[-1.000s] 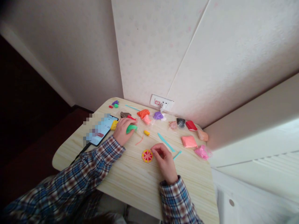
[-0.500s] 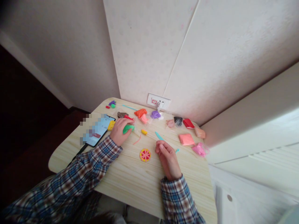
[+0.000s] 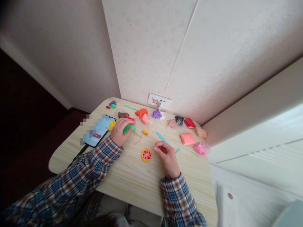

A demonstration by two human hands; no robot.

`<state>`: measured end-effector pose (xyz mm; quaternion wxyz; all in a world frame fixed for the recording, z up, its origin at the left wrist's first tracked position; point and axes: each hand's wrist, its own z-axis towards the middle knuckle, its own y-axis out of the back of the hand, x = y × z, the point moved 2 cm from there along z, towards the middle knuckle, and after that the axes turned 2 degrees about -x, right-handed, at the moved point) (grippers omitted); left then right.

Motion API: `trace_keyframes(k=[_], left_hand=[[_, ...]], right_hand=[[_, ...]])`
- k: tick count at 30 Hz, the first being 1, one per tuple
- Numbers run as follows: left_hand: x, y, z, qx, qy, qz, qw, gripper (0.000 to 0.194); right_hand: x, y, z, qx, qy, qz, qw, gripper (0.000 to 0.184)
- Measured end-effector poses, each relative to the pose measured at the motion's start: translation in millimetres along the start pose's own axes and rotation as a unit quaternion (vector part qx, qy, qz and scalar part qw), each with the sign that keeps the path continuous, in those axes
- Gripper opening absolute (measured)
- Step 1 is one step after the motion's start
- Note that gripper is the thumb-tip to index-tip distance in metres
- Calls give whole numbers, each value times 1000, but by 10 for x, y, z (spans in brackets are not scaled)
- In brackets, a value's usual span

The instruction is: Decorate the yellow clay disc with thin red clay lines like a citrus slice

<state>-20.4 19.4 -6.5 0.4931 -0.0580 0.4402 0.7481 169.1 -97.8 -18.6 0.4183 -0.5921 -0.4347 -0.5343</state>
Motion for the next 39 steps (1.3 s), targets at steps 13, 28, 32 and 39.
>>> trace_keyframes(k=[13,28,32,39], left_hand=[[-101,55,-5,4,-30,-40,999,17],[-124,-112,-109,131,-113,-69,983,23],[-138,-112,-116,139,-122,-56,981,22],[-155,-95,-112,120,-166,-36,978,20]], right_hand=[[-16,76,-75,-20,90,-183,979,19],[-73,48,-180,68,143,-273,949,11],[-72,38,-176,76,141,-282,946,14],[-71,54,-207,85,163,-315,931,18]])
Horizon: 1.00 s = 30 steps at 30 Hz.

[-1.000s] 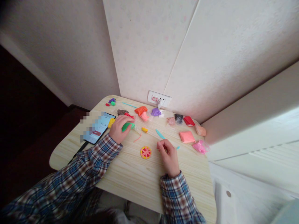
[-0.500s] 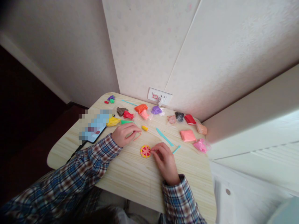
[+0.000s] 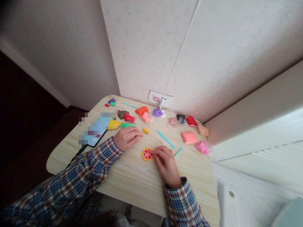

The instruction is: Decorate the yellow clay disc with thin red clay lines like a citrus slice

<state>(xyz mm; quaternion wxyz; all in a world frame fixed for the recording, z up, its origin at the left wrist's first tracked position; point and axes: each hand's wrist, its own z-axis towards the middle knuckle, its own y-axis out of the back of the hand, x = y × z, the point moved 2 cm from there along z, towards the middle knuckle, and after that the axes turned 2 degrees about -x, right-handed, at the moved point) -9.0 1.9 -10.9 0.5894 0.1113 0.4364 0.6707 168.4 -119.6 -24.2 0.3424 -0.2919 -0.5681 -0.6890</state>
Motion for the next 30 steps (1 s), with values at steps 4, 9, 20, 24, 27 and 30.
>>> trace_keyframes(k=[4,9,20,24,27,30], left_hand=[[55,-7,-9,-19,-20,27,999,20],[55,9,-7,-22,-33,46,998,20],[81,17,-12,0,-22,60,998,21],[76,21,-8,0,-24,68,997,21],[54,35,1,7,-22,67,998,20],[51,36,1,4,-31,65,997,20]], right_hand=[[-20,-12,-39,10,25,-26,999,21],[-41,-8,-60,2,45,-54,998,23],[15,18,-97,-22,109,-138,984,31],[19,11,-96,-17,118,-140,983,30],[16,7,-95,-14,123,-143,982,30],[5,7,-96,-15,119,-145,982,29]])
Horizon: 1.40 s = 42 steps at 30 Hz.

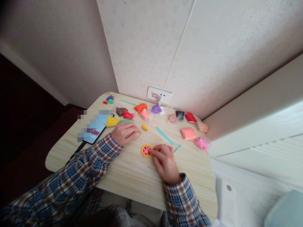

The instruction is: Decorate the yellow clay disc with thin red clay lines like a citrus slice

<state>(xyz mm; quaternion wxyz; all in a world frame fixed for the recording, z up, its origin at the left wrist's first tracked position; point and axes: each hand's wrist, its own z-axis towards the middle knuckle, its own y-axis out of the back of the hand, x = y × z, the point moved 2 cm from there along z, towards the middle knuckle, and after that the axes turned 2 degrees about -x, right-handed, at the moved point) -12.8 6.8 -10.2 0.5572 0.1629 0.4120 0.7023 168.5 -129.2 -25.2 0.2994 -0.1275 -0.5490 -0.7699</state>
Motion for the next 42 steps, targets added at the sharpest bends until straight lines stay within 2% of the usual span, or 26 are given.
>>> trace_keyframes(k=[5,9,17,28,34,38,40,42], left_hand=[[30,-35,-15,-16,-8,-10,1000,20],[33,-59,-20,-1,0,-5,1000,20],[45,-92,-40,27,6,5,1000,20],[51,-102,-55,20,6,-2,1000,19],[64,-122,-53,43,16,5,999,19],[64,-124,-53,28,5,3,1000,18],[70,-126,-56,32,5,6,999,18],[75,-122,-58,38,6,8,999,19]], right_hand=[[-14,13,-11,-15,-6,8,1000,31],[-9,34,-28,-19,-1,9,1000,33],[-18,22,-64,5,29,-8,1000,40],[-29,1,-74,28,54,-26,998,42],[-62,12,-88,-1,21,-10,1000,39],[-59,16,-93,-12,1,7,1000,37],[-52,41,-90,-38,-20,30,999,33],[-61,87,-85,-91,-54,65,992,29]])
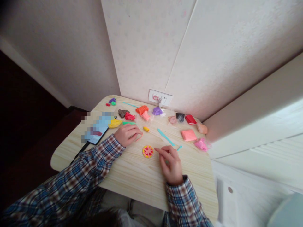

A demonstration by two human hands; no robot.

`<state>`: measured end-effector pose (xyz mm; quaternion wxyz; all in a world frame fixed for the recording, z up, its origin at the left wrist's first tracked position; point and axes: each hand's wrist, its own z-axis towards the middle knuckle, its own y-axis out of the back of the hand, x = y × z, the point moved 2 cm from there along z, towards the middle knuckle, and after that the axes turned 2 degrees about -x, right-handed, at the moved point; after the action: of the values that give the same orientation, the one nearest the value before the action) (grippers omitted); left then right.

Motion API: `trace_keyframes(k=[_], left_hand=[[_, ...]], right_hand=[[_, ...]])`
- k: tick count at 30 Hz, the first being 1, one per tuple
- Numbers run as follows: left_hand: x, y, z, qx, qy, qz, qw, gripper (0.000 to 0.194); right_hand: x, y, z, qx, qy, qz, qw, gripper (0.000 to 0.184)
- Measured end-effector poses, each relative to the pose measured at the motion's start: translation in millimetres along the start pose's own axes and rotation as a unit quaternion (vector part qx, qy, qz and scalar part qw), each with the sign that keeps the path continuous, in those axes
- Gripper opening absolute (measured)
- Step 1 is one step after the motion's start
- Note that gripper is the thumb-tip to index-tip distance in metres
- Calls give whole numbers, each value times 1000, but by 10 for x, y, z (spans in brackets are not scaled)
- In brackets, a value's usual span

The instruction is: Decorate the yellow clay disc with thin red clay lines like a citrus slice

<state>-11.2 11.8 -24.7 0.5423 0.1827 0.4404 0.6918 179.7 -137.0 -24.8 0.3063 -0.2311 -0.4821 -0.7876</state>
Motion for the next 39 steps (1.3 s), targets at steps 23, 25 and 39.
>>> trace_keyframes(k=[23,25,39], left_hand=[[-96,128,55,4,-3,-6,1000,21],[-100,128,56,0,-6,-5,1000,22],[-102,134,70,-25,-28,-3,999,23]], right_hand=[[-253,71,105,-65,-128,-148,979,20],[-264,55,111,-64,-126,-159,977,22],[-286,175,157,-155,-184,200,950,18]])
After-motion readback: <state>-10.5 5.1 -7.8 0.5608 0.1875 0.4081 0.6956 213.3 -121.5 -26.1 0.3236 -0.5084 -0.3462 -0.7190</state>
